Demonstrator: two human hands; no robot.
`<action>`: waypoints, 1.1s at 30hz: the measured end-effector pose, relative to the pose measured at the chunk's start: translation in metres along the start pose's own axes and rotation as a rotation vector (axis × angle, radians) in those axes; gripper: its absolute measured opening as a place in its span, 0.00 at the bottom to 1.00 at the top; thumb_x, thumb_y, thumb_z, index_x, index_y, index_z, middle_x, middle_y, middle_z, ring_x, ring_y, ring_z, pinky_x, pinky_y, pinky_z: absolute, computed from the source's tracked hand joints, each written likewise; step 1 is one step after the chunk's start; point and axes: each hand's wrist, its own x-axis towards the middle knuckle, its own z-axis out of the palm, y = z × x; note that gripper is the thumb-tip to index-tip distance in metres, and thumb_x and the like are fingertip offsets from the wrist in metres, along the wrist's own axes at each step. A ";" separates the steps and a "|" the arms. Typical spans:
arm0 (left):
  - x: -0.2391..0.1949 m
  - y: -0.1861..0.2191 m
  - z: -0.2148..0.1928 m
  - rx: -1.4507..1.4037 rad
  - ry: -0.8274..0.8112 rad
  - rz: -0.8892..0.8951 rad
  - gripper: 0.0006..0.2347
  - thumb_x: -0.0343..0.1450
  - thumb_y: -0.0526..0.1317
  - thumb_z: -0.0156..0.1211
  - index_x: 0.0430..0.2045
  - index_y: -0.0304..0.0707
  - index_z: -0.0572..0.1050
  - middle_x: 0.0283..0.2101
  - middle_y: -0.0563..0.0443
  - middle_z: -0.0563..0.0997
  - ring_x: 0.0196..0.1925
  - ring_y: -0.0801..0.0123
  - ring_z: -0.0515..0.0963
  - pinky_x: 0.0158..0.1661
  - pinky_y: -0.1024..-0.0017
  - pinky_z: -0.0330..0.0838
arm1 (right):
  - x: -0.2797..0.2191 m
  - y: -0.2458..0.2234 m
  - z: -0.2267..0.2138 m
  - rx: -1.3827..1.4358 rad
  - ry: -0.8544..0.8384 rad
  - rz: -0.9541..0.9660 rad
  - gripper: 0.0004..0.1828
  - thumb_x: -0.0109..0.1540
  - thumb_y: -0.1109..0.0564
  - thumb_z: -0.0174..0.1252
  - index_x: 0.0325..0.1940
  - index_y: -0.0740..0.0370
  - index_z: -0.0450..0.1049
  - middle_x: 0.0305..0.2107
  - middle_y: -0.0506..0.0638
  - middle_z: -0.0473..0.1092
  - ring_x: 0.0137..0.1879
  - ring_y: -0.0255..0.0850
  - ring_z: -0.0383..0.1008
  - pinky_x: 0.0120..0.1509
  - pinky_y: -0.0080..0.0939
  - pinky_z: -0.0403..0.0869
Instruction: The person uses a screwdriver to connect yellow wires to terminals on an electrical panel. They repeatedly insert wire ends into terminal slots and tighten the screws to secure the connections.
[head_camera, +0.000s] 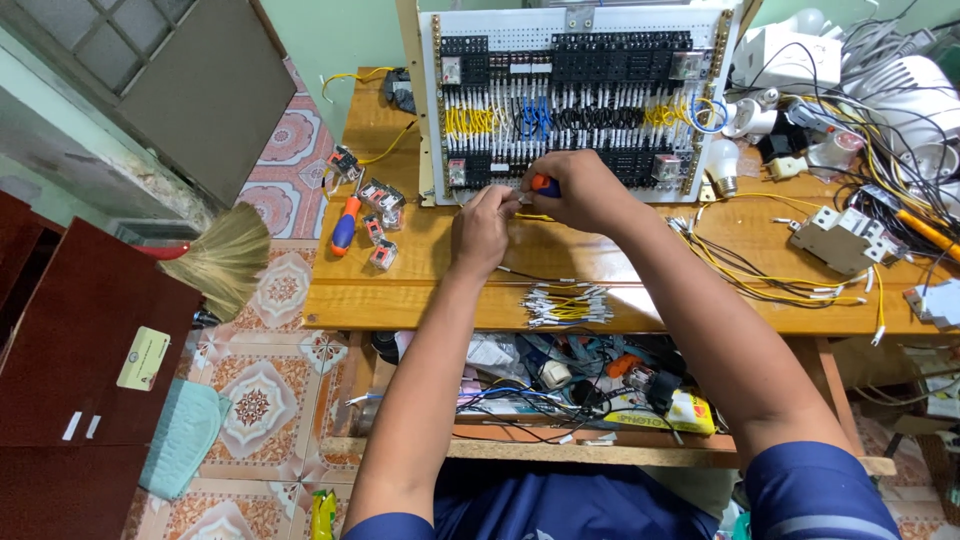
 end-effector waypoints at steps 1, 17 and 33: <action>0.000 0.004 -0.002 0.001 0.004 -0.003 0.06 0.76 0.49 0.55 0.35 0.53 0.76 0.31 0.53 0.80 0.39 0.50 0.83 0.42 0.57 0.78 | 0.000 0.001 0.000 0.000 -0.004 -0.004 0.07 0.57 0.61 0.68 0.38 0.64 0.80 0.30 0.56 0.77 0.38 0.58 0.79 0.47 0.52 0.76; 0.002 -0.007 0.006 -0.136 0.053 0.031 0.02 0.74 0.38 0.61 0.33 0.44 0.79 0.31 0.46 0.82 0.38 0.48 0.83 0.43 0.58 0.77 | -0.001 0.010 0.006 0.140 -0.010 -0.010 0.05 0.58 0.64 0.67 0.38 0.64 0.81 0.31 0.57 0.78 0.40 0.58 0.80 0.49 0.54 0.77; 0.003 0.002 -0.003 -0.196 0.005 0.062 0.02 0.74 0.38 0.62 0.34 0.43 0.79 0.32 0.45 0.82 0.40 0.47 0.83 0.44 0.57 0.77 | -0.016 0.018 0.017 0.100 0.121 -0.125 0.05 0.58 0.67 0.68 0.37 0.66 0.80 0.33 0.59 0.77 0.42 0.59 0.79 0.50 0.56 0.77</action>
